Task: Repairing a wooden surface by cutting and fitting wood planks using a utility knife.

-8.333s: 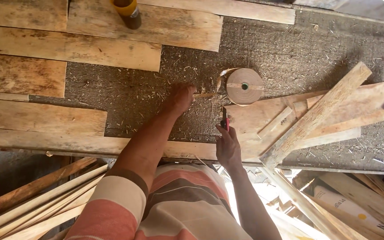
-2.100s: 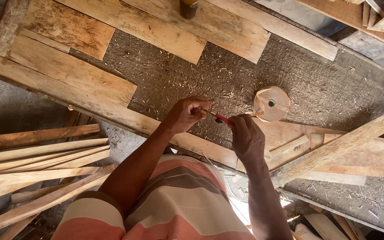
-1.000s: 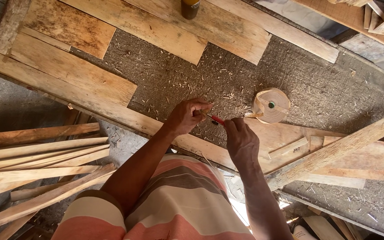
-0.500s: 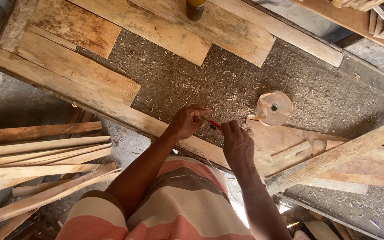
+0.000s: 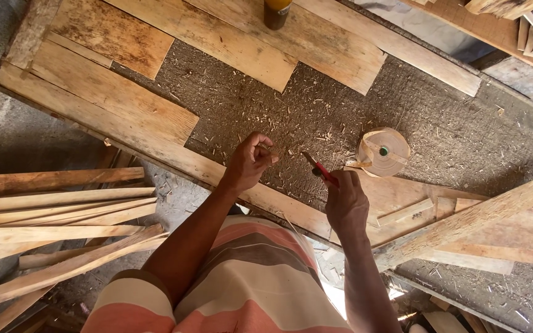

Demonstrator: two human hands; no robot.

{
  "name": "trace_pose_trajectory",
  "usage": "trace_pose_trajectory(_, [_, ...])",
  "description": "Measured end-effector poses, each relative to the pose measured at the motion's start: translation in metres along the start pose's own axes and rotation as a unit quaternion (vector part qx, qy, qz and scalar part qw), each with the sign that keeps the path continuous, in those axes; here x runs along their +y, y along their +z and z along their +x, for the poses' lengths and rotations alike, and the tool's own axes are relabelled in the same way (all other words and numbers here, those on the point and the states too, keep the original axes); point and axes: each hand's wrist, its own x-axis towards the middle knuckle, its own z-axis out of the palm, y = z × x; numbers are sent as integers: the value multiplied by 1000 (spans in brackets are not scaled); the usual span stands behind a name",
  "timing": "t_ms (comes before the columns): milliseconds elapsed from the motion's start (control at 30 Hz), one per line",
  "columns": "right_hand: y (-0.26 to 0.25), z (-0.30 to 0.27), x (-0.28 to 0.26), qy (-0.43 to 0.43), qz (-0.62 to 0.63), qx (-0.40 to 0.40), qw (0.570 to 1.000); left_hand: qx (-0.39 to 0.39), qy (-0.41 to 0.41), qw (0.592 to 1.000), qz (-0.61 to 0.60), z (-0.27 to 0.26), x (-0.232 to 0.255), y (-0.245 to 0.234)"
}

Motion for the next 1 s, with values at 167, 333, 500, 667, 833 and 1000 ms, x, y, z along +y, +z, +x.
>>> trace_pose_trajectory(167, [15,-4,14,-7,67,16,998,8,65,995,-70,-3,-5,8])
trace_pose_trajectory(333, [28,0,21,-1,64,4,998,-6,93,985,-144,-4,6,14])
trace_pose_trajectory(500, [73,4,52,89,27,-81,992,-23,82,969,-233,-3,-6,22])
trace_pose_trajectory(667, [111,1,84,91,4,-78,993,-21,69,965,-253,-6,2,25])
trace_pose_trajectory(833, [103,4,74,67,-60,-77,993,-13,47,955,-292,-9,6,32])
trace_pose_trajectory(1000, [48,19,11,-86,149,36,984,-8,7,949,-314,-11,10,34])
